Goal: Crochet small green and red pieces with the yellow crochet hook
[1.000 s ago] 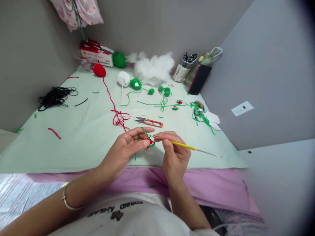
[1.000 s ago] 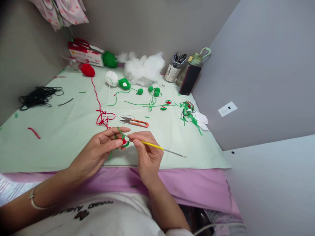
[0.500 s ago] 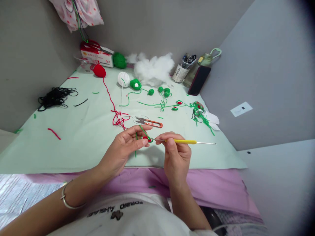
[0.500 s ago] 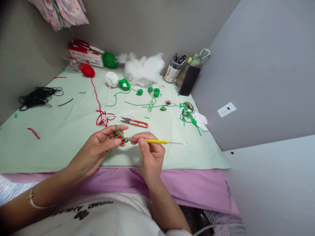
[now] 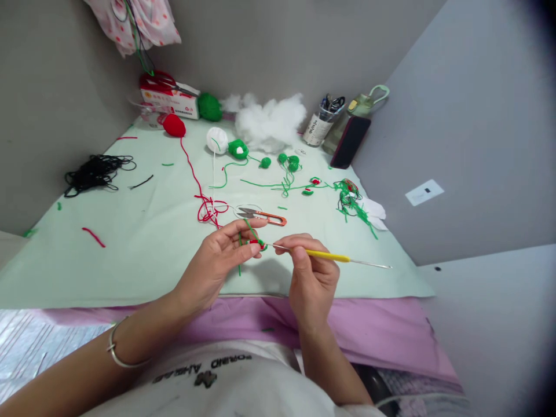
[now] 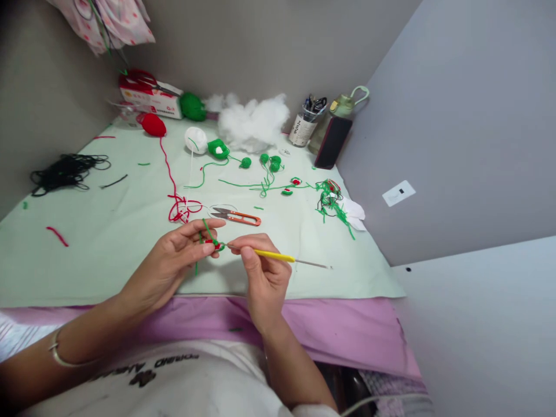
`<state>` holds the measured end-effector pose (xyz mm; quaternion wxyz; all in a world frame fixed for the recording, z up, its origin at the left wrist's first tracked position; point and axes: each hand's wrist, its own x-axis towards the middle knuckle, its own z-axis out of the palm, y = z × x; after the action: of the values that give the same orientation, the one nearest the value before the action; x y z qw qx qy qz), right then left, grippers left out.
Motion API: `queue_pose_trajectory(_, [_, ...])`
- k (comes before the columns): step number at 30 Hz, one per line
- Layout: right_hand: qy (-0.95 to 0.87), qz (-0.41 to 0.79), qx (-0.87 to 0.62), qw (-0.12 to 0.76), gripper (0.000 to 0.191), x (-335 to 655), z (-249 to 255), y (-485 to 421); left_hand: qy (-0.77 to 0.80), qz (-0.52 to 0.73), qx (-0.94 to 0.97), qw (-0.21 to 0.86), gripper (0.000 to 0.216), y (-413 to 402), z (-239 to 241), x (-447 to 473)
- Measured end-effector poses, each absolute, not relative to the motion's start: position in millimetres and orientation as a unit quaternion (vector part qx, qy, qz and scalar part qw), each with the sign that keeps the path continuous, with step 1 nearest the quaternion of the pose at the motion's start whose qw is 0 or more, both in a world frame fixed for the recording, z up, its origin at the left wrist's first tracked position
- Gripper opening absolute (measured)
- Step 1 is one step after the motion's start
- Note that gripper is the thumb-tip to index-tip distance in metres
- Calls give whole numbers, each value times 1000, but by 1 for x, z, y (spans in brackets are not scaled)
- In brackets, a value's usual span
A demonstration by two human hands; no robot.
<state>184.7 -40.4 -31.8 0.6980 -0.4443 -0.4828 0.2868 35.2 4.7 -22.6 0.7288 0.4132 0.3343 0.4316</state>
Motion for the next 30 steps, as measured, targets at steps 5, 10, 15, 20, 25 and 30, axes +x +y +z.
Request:
queue_pose_trajectory(5, [-477,287,-438,706,16,185,-32,-40,337,431,416,726,34,5,-20,36])
queue_pose_trajectory(10, [-475,295,-430,709,17,185,-32,-41,340,433,414,725,32,5,-21,35])
queue_pose_trajectory(15, [-477,298,-424,710,18,185,-32,-42,338,433,419,723,30,5,-20,35])
queue_pose_trajectory(20, [-490,289,-428,703,18,184,-32,-43,348,428,419,721,34,5,-20,36])
queue_pose_trajectory(25, [-514,263,-426,696,18,185,-32,-44,341,424,421,726,33,5,-22,36])
queue_pose_trajectory(30, [-524,255,-415,699,19,185,-33,-42,335,423,433,722,30,5,-23,36])
